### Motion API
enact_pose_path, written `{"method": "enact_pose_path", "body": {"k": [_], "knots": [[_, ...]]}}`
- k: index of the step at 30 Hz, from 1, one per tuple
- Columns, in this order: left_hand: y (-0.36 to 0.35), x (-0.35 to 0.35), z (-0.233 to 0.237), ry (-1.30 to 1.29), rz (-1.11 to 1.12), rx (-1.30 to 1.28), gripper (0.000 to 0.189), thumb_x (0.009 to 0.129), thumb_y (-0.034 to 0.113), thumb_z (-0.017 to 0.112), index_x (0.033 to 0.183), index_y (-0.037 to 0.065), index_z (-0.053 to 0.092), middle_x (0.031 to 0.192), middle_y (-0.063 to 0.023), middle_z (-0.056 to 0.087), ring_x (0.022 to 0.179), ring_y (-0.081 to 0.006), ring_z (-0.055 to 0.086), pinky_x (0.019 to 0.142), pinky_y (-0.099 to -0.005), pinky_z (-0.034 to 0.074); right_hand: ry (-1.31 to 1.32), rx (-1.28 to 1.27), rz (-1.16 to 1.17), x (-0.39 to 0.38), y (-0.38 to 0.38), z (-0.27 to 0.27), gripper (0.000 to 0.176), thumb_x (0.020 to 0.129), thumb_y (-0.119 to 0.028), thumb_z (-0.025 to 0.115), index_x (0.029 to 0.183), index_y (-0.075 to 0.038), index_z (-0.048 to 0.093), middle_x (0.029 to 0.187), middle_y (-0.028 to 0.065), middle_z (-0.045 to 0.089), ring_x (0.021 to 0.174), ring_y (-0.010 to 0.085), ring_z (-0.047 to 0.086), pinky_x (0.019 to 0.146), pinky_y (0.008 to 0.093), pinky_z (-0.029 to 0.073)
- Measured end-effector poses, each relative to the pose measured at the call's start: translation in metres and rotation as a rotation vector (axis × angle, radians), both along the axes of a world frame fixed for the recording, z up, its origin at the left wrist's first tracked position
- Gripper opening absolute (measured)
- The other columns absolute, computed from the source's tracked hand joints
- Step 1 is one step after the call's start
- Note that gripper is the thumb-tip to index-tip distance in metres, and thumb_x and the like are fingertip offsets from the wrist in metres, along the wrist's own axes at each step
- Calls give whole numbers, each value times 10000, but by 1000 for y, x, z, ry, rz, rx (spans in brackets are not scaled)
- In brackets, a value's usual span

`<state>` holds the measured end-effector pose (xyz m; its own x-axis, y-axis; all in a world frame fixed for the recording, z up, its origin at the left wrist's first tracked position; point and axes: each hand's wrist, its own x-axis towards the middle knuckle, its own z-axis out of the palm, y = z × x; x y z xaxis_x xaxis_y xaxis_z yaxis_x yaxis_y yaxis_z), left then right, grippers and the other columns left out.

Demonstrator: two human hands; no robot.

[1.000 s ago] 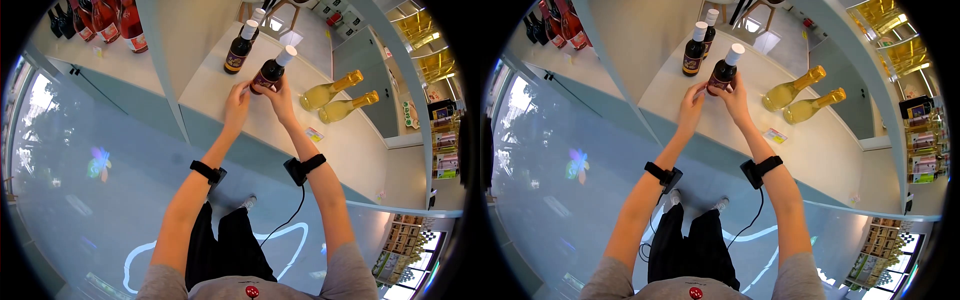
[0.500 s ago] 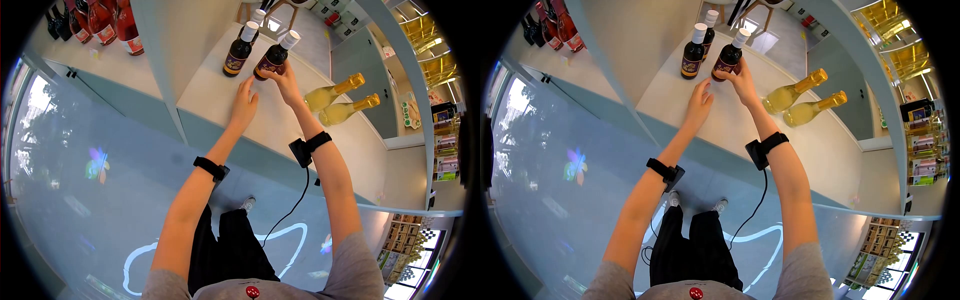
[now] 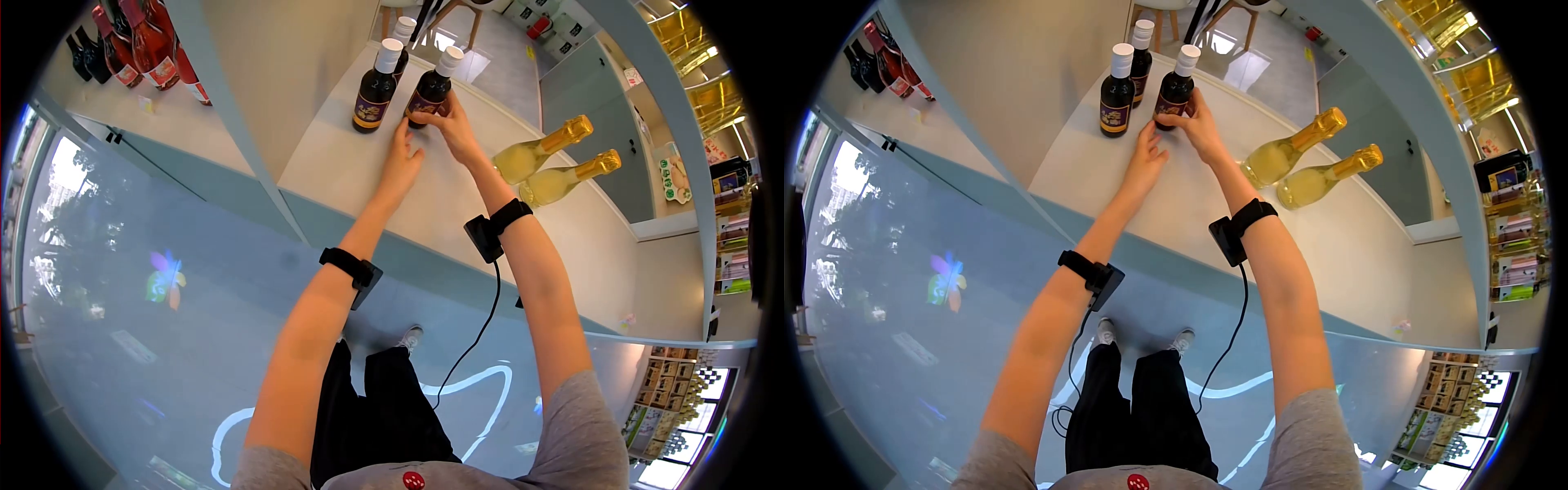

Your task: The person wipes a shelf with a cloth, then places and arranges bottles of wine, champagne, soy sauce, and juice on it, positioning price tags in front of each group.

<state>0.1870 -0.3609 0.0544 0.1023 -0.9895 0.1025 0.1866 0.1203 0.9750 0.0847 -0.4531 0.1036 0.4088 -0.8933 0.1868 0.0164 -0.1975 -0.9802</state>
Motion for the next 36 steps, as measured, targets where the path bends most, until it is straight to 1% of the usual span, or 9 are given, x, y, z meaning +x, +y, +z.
{"method": "enact_pose_path", "body": {"k": [3, 6, 9, 13, 16, 28, 31, 34, 36], "knots": [[-1, 3, 0, 3, -36, 33, 659, 861, 29, 461, 1429, 135, 143, 1444, -179, 231, 1333, -313, 259, 1052, -353, 264, 40, -24, -20, 0, -5, -2, 606, 721, -25, 711, 1242, -33, 401, 1142, 73, 533, 1064, 165, 501, 931, 316, 391], [-1, 6, 5, -3, -80, 92, 668, 863, 34, 457, 1435, 141, 129, 1450, -183, 218, 1342, -320, 238, 1051, -353, 261, -1, 4, -11, 3, -8, -2, 631, 729, -30, 709, 1267, -38, 380, 1152, 75, 527, 1079, 166, 491, 941, 316, 384], [-1, 7, 8, -16, -105, 126, 672, 863, 27, 453, 1437, 137, 121, 1458, -177, 206, 1350, -310, 222, 1058, -349, 253, -31, 48, -34, 5, -8, -2, 572, 678, -24, 728, 1170, -34, 436, 1114, 73, 536, 1066, 169, 496, 914, 306, 388], [1, 8, 12, 4, -112, 155, 672, 859, 6, 446, 1433, 111, 112, 1468, -159, 189, 1359, -278, 207, 1078, -340, 230, -20, 48, -21, 4, -6, 2, 591, 690, -30, 719, 1200, -25, 421, 1123, 75, 540, 1072, 163, 493, 924, 303, 383], [0, 11, 10, 2, -120, 75, 674, 854, -10, 443, 1429, 87, 105, 1473, -147, 177, 1364, -257, 195, 1091, -333, 210, -16, 42, -12, 4, -7, 2, 605, 693, -36, 716, 1216, -20, 413, 1129, 77, 540, 1073, 160, 492, 926, 302, 381], [-5, 8, 2, -10, -103, 53, 665, 840, -28, 444, 1419, 68, 132, 1467, -167, 181, 1366, -256, 192, 1093, -330, 205, 14, 59, -39, 2, -8, -2, 628, 691, -75, 728, 1231, -34, 410, 1156, 87, 528, 1072, 182, 474, 925, 314, 364], [-6, 6, 0, -2, -70, 39, 681, 815, -27, 465, 1410, 38, 141, 1436, -198, 244, 1343, -297, 246, 1085, -356, 225, 30, 71, -39, 0, -11, -5, 636, 694, -85, 724, 1241, -33, 404, 1165, 90, 518, 1067, 187, 475, 922, 316, 368], [-3, 7, 3, -24, -104, 77, 653, 848, -33, 432, 1420, 66, 133, 1466, -166, 182, 1370, -254, 183, 1091, -329, 211, 63, 38, -18, -2, -14, -7, 633, 744, -99, 703, 1287, -48, 381, 1165, 54, 518, 1068, 149, 481, 945, 308, 369], [-1, 7, 5, -25, -110, 78, 649, 849, -30, 431, 1419, 62, 134, 1467, -167, 179, 1371, -253, 179, 1091, -330, 213, 37, 45, -26, -1, -14, -7, 654, 712, -93, 716, 1274, -42, 385, 1152, 80, 521, 1048, 173, 486, 921, 311, 376]]}}
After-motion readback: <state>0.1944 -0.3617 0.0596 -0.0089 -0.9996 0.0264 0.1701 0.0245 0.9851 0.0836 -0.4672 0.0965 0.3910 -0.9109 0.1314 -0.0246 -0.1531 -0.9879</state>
